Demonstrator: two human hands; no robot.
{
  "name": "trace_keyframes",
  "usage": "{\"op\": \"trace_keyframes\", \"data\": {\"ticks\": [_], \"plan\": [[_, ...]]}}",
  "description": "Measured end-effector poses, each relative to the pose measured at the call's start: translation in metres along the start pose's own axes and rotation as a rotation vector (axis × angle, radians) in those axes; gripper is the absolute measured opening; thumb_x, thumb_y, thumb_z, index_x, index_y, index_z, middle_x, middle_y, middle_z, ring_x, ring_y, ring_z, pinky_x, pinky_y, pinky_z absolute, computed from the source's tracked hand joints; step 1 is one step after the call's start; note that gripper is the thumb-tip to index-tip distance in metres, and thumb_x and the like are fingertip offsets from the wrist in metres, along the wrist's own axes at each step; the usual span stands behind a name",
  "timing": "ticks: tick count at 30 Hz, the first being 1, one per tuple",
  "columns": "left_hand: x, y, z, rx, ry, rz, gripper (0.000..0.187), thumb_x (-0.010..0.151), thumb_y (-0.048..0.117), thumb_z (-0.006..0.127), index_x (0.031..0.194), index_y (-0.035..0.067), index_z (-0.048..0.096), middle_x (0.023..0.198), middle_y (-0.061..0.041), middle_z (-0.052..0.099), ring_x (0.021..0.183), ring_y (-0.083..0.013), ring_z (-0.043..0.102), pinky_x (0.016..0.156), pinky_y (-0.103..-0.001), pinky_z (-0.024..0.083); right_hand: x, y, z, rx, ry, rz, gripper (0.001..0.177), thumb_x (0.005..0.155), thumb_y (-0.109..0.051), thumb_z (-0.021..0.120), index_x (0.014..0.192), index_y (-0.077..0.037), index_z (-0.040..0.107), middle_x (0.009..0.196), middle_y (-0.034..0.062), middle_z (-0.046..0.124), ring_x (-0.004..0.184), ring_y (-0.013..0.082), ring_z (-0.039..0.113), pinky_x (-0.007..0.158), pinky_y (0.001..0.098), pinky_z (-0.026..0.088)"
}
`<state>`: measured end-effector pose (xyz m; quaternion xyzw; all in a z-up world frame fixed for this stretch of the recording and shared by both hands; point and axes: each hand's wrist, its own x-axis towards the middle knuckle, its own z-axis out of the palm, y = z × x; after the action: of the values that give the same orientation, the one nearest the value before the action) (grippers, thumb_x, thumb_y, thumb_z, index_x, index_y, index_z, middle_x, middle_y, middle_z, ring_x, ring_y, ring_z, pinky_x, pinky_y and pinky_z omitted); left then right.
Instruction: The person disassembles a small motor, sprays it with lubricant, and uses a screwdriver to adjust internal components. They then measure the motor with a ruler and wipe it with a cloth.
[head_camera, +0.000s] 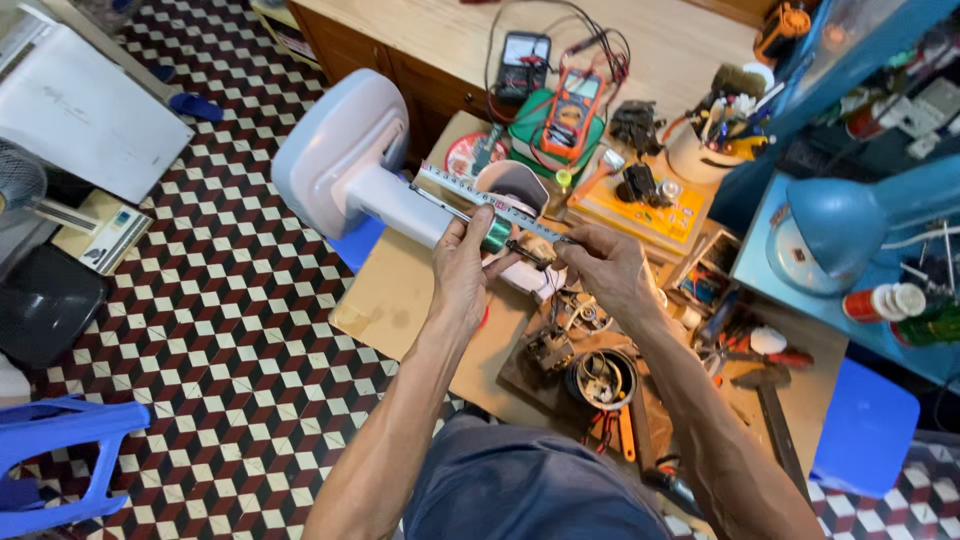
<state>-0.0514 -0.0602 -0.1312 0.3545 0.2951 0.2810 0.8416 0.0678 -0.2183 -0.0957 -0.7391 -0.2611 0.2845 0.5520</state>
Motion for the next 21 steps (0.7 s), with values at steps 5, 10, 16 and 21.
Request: {"op": "trace_keyframes", "data": {"ticks": [5, 10, 16, 21], "plan": [[-0.023, -0.062, -0.010, 0.143, 0.069, -0.259, 0.028, 0.098, 0.033, 0.067, 0.112, 0.008, 0.067, 0.098, -0.002, 0.071, 0.085, -0.0122, 0.072, 0.065, -0.029, 0.065, -0.052, 0.046, -0.020, -0.006, 0.038, 0.226, 0.023, 0.095, -0.017, 0.066, 0.108, 0.000, 0.074, 0.080, 0.0067, 0.075, 0.064, 0.0090, 0.062, 0.059, 0.0258, 0.052], [-0.035, -0.103, -0.018, 0.227, 0.124, -0.384, 0.030, 0.091, 0.035, 0.070, 0.112, 0.013, 0.069, 0.101, 0.003, 0.070, 0.090, -0.0083, 0.068, 0.068, -0.034, 0.064, -0.083, 0.102, -0.041, 0.391, 0.195, 0.356, 0.018, 0.096, -0.017, 0.067, 0.102, 0.000, 0.071, 0.083, 0.0084, 0.075, 0.064, 0.0097, 0.063, 0.057, 0.0234, 0.050], [-0.036, -0.121, -0.024, 0.240, 0.103, -0.430, 0.037, 0.088, 0.038, 0.074, 0.113, 0.011, 0.070, 0.101, 0.000, 0.069, 0.091, -0.0122, 0.069, 0.071, -0.038, 0.066, -0.111, 0.164, -0.060, 0.419, 0.369, 0.453, 0.016, 0.095, -0.014, 0.067, 0.103, -0.001, 0.070, 0.083, 0.0089, 0.074, 0.063, 0.0103, 0.062, 0.053, 0.0222, 0.046], [-0.047, -0.131, -0.030, 0.296, 0.060, -0.464, 0.043, 0.087, 0.040, 0.073, 0.118, 0.011, 0.067, 0.107, -0.001, 0.067, 0.096, -0.0125, 0.067, 0.074, -0.037, 0.065, -0.136, 0.204, -0.078, 0.348, 0.437, 0.497, 0.022, 0.096, -0.016, 0.070, 0.102, 0.004, 0.073, 0.084, 0.0095, 0.073, 0.063, 0.0099, 0.061, 0.052, 0.0227, 0.043]]}}
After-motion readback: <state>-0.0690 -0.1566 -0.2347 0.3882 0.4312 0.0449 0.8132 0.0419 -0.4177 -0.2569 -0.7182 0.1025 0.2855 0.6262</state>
